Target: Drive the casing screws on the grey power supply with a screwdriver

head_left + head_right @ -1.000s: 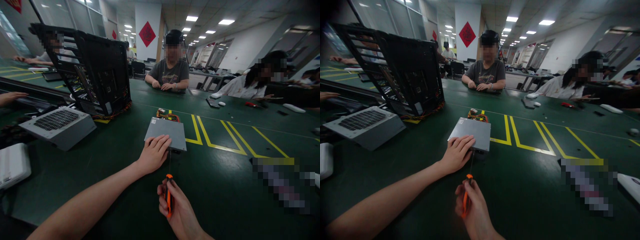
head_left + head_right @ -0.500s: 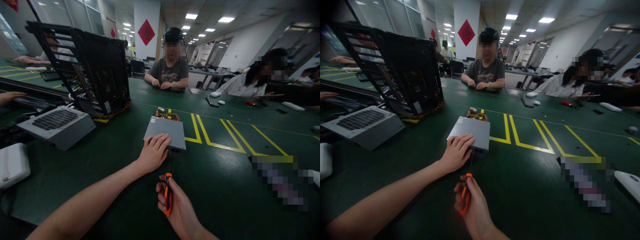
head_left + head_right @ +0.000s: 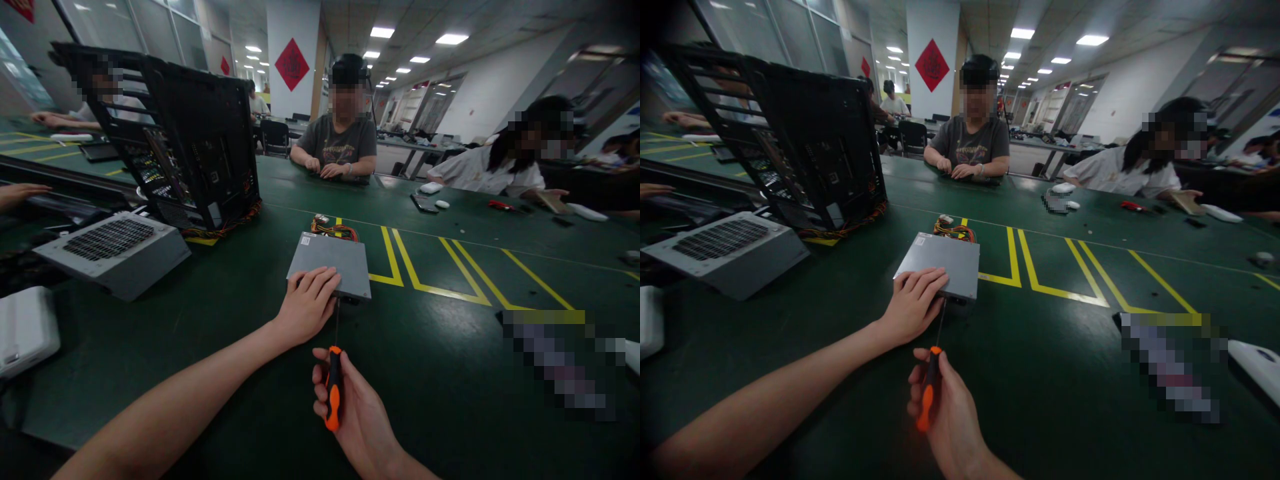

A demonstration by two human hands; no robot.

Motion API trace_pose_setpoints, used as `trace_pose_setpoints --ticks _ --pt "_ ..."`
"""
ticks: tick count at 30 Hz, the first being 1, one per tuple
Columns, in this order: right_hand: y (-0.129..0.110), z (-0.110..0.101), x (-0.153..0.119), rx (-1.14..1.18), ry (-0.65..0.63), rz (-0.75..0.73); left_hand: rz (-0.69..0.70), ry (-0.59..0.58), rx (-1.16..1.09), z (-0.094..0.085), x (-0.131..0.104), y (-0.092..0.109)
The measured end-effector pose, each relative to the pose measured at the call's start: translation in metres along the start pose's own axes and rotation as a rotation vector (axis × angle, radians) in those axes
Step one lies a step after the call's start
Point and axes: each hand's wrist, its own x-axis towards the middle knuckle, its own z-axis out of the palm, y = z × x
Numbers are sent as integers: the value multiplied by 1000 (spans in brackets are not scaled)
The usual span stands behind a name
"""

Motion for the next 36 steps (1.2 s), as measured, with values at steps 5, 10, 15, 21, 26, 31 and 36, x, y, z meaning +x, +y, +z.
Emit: trace_pose_setpoints --ticks 5,10,15,21,26,31,36 --pt "1 0 -1 -7 11 -37 -1 6 5 0 0 0" --pt "1 0 0 -46 -22 -69 -7 -3 1 0 0 0" --pt "1 1 -1 -43 -37 -76 -1 -7 3 -1 0 1" --pt "0 3 -3 -6 -8 -66 0 -10 -5 -2 0 0" --pt "-1 1 -2 32 16 -78 -2 -16 -22 -2 0 0" --pt "0 -1 -1 62 52 -77 -15 -13 -38 -2 0 1" --pt "0 -3 -1 108 86 -67 -29 -28 -57 -4 1 1"
